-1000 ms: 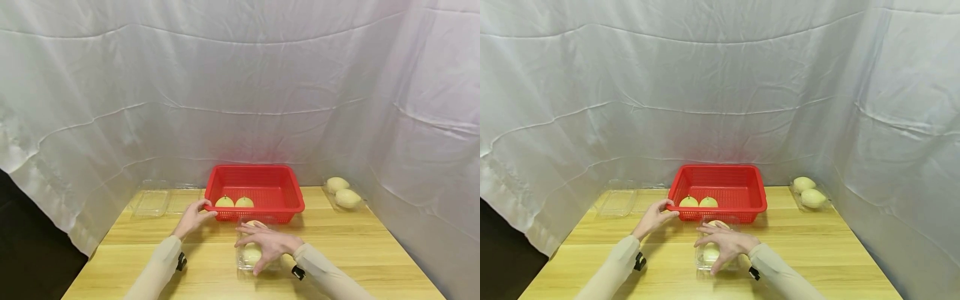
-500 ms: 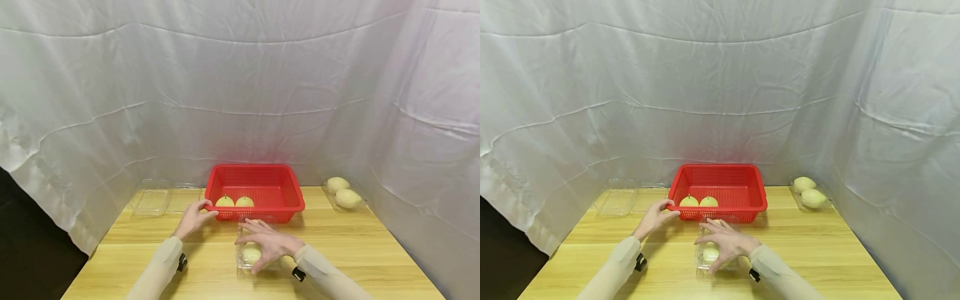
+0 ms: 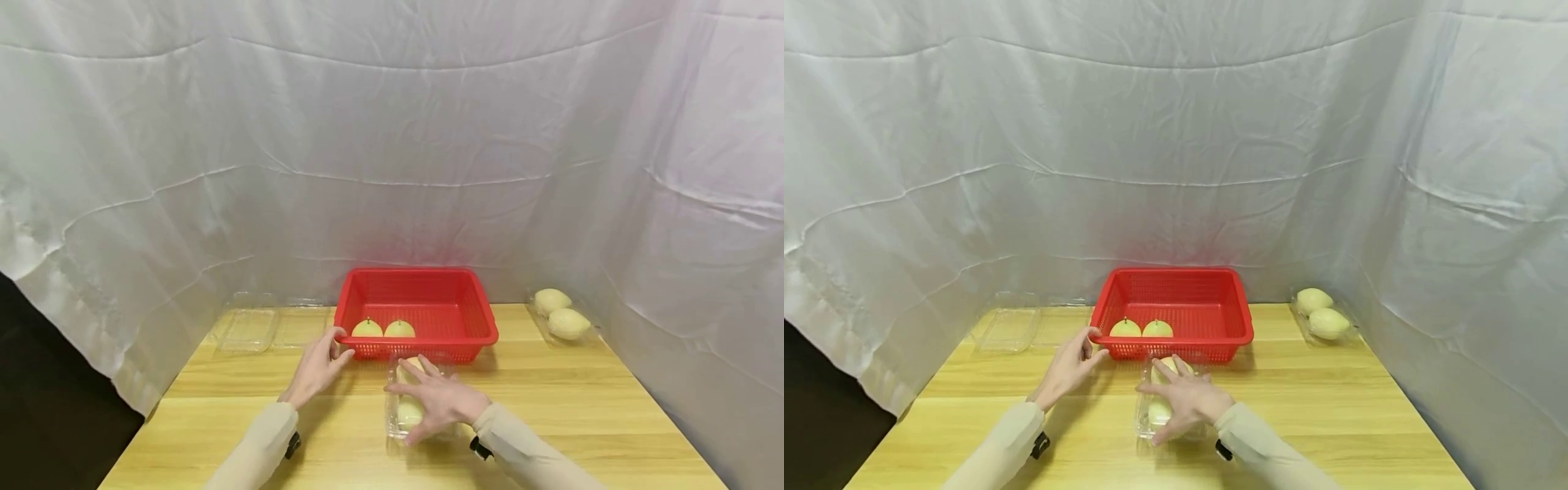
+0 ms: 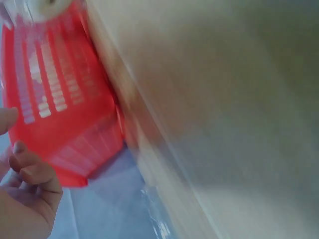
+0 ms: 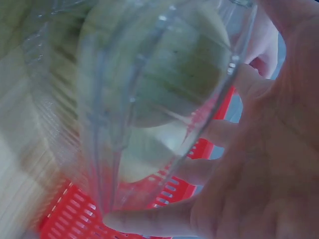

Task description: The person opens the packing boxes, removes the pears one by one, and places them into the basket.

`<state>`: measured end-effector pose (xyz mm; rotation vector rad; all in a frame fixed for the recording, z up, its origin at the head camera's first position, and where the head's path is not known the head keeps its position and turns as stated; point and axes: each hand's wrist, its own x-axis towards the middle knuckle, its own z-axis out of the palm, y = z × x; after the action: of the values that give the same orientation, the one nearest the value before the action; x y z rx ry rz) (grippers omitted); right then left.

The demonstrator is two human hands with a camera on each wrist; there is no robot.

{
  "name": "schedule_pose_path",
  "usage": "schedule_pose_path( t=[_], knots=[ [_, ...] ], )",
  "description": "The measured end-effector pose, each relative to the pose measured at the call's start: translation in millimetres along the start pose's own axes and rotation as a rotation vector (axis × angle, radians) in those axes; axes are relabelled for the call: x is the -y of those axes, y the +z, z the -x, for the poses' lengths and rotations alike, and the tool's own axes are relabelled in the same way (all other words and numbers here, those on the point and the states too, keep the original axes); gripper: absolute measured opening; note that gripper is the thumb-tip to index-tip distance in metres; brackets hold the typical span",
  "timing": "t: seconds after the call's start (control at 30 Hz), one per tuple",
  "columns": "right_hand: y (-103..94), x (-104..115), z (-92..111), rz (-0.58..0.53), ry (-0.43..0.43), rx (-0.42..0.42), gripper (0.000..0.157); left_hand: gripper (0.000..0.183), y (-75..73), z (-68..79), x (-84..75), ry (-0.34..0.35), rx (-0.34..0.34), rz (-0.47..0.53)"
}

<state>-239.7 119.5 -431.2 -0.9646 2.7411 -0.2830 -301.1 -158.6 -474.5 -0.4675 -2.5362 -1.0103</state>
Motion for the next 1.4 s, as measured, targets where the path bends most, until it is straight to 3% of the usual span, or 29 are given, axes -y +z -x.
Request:
schedule_pose_path(
  t=[0.1,0.2,0.33,0.47,0.77,1.07,1.27,1.4],
  knots=[
    [-2.3,0,-3,0.011,-0.005,0.003,0.087,0.027,0.6,8.4,-9.7,0.083,0.037,-0.035],
    [-2.8,-1,-5,0.025,-0.013,0.004,0.087,0.016,3.8,18.8,-19.0,0.170,0.133,-0.071],
    [-0.4,-2,-5,0.034,-0.021,0.003,0.088,0.010,11.7,34.5,-31.1,0.178,0.322,-0.007],
    [2.5,-4,-4,0.037,-0.029,-0.015,0.088,0.022,19.5,46.5,-39.5,0.131,0.425,0.115],
    [5.9,-5,-6,0.046,-0.048,-0.048,0.089,0.025,21.9,56.7,-46.3,0.025,0.459,0.263],
    [9.0,-7,-8,0.033,-0.049,-0.079,0.089,0.023,18.9,53.7,-45.1,0.018,0.576,0.434],
    [17.7,-14,-4,0.031,-0.118,-0.258,0.072,0.030,13.7,56.5,-38.8,-0.094,0.585,0.555],
    [16.8,-12,-1,0.099,-0.160,-0.263,0.077,0.028,10.5,54.1,-38.1,-0.108,0.585,0.531]
  ],
)
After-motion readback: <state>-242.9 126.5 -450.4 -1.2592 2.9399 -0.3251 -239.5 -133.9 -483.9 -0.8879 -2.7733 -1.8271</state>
